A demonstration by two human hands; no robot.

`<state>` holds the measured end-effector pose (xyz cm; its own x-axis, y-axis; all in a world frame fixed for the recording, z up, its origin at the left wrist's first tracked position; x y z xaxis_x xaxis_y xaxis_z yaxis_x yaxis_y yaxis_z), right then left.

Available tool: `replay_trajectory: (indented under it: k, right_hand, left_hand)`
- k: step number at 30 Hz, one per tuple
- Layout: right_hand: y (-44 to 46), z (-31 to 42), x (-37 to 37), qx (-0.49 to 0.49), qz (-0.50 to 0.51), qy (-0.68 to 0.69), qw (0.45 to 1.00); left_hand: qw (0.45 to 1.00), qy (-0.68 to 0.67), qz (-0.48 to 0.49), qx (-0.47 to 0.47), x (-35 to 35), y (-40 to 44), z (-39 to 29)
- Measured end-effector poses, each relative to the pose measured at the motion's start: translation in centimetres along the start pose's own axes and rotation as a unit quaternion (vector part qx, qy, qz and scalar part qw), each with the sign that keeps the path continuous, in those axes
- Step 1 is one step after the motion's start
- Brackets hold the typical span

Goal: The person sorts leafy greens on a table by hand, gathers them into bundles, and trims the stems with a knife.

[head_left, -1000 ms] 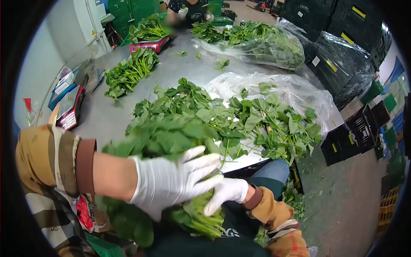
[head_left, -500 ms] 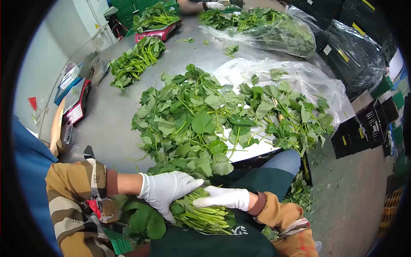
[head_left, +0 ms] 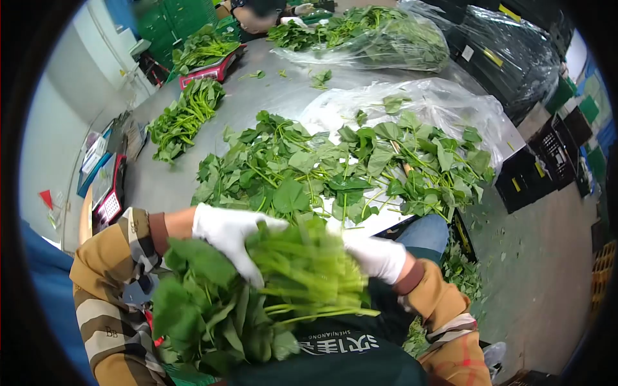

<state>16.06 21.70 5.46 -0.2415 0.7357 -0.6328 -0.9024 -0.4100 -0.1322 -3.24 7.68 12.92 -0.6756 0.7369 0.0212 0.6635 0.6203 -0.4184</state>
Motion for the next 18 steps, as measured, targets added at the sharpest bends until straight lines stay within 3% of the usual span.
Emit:
replay_trajectory:
  k: [2, 3, 4, 7, 10, 11, 14, 16, 18]
  right_hand:
    - [-1.6, 2.6, 2.3, 0.047, 0.043, 0.101, 0.993]
    - [-1.5, 3.0, 3.8, 0.082, 0.076, 0.115, 0.987]
    - [-2.0, 2.4, 6.6, 0.115, 0.043, 0.244, 0.962]
    - [-3.1, 4.3, 6.1, 0.203, 0.066, 0.184, 0.96]
    - [-4.0, 3.1, 7.7, 0.265, 0.033, 0.271, 0.925]
    - [-4.4, 2.4, 8.3, 0.288, 0.018, 0.236, 0.928]
    - [-5.4, -2.0, 9.3, 0.247, -0.197, 0.039, 0.948]
    - [-7.8, -5.9, 8.2, 0.193, -0.245, -0.075, 0.947]
    - [-9.0, -9.5, 5.4, 0.173, -0.371, -0.281, 0.868]
  left_hand:
    - [0.97, -0.22, -0.077, 0.073, 0.8, -1.5, -0.7]
    - [0.989, -0.115, -0.084, -0.042, 1.6, -2.5, -0.3]
    - [0.981, -0.141, -0.13, -0.033, 1.1, -3.6, -0.3]
    - [0.953, -0.17, -0.252, 0.001, -1.0, -6.2, -0.6]
    - [0.921, -0.18, -0.344, 0.04, -3.6, -7.2, -0.5]
    - [0.91, -0.183, -0.369, 0.049, -4.4, -7.3, -0.3]
    - [0.886, -0.18, -0.421, 0.079, -6.4, -7.4, 0.4]
    - [0.874, -0.176, -0.443, 0.095, -7.0, -7.2, 1.0]
    - [0.866, -0.169, -0.458, 0.109, -7.7, -7.1, 1.4]
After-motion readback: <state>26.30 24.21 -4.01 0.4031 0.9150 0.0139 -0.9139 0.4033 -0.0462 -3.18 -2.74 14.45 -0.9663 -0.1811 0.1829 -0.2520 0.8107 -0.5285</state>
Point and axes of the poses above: each hand's wrist, its own y-axis towards the middle knuckle, its own x-axis out of the back of the hand, z = x × y, the point moved 1 cm from there along y, towards the middle knuckle, and after that the axes turned 11 degrees about z, right-handed, at the moved point
